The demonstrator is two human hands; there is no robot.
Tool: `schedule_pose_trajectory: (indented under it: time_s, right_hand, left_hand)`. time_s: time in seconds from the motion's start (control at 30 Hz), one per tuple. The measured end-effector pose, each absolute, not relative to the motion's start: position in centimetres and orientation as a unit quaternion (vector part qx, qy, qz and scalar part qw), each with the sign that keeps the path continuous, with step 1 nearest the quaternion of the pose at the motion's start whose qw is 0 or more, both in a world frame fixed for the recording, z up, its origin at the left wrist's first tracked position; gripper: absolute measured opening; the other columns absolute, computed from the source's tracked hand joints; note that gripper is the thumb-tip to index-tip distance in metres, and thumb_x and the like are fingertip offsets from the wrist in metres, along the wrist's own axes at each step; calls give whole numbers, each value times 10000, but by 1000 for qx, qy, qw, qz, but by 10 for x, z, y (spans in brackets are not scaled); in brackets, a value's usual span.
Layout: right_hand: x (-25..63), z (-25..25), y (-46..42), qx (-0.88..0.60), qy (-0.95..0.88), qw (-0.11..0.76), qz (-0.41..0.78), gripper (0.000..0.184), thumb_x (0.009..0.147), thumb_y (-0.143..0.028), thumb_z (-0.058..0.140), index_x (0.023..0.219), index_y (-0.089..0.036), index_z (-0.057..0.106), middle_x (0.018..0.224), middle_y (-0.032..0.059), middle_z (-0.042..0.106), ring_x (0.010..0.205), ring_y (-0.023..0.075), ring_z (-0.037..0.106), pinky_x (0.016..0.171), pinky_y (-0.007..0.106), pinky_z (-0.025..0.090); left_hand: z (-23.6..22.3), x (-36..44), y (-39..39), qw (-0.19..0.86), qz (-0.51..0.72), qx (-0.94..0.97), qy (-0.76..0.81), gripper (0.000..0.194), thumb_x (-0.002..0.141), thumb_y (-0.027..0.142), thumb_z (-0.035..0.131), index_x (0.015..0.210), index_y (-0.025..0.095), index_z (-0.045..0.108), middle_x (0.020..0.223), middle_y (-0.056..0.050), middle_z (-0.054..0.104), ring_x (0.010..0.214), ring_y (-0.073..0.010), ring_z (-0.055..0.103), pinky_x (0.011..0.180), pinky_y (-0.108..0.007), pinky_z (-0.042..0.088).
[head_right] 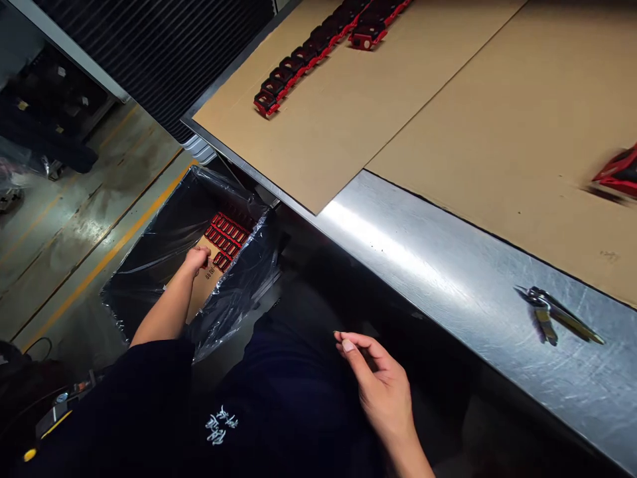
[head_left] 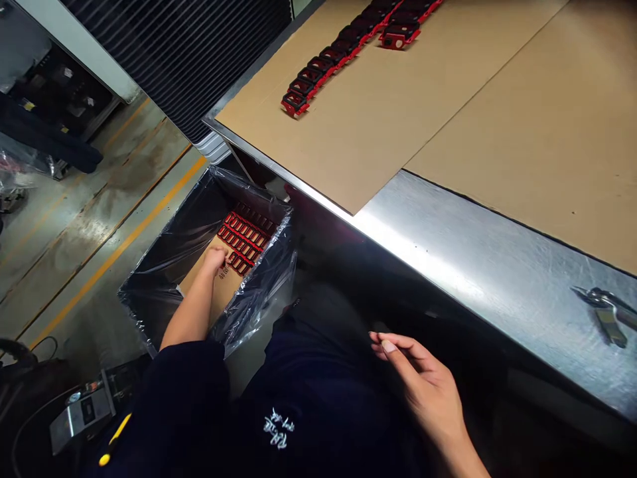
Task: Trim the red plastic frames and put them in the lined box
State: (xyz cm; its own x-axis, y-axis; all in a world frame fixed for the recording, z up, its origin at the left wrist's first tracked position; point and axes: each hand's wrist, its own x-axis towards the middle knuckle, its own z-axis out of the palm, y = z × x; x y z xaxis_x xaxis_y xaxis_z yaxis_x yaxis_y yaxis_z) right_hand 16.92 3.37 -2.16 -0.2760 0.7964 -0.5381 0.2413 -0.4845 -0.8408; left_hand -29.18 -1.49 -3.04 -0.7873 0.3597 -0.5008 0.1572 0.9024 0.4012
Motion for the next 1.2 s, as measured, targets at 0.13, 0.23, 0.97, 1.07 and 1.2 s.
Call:
schedule_pose_trajectory:
  time_s: [0.13, 0.23, 0.97, 1.07, 1.2]
  right_hand:
    - [157, -15, 31, -508, -530, 174, 657, 383, 830, -571, 765, 950, -208, 786, 975, 119, 813, 937, 303, 767, 896, 458, 626]
    - [138, 1, 28, -435, -527, 186, 706, 380, 822, -485, 798, 1074, -205, 748, 975, 109, 809, 861, 250, 763, 836, 404, 632]
    - [173, 26, 20, -433, -594, 426, 527, 74, 817, -160, 770, 803, -195, 705, 664, -24, 660, 579, 104, 598, 598, 225, 522]
    - [173, 22, 18, -439, -589, 422, 532, 87, 806, -166, 782, 792, -193, 701, 674, -22, 669, 583, 106, 607, 599, 225, 523]
    - [173, 21, 14, -449, -585, 423, 527, 103, 794, -160, 794, 775, -187, 696, 688, -14, 679, 596, 108, 620, 604, 224, 524]
  left_hand:
    - [4, -239, 9, 337, 424, 186, 820, 305, 984, 392, 590, 1201, 179, 556, 1100, -70, 699, 1026, -191, 735, 903, -363, 623]
    - [7, -149, 30, 419, 532, 236, 697, 367, 894, 528, 654, 1107, 246, 554, 1026, -32, 738, 1044, -231, 757, 959, -463, 621]
    - [7, -2, 28, 712, 469, 355, 383, 358, 957, 325, 679, 1312, 277, 661, 1457, -106, 636, 1136, -246, 739, 961, -381, 619]
    - [7, -5, 28, 703, 455, 391, 382, 364, 965, 312, 662, 1328, 278, 656, 1471, -108, 624, 1129, -236, 732, 951, -370, 617]
    - [10, -4, 30, 722, 430, 391, 375, 349, 965, 293, 663, 1314, 288, 661, 1409, -89, 672, 1106, -210, 722, 935, -349, 607]
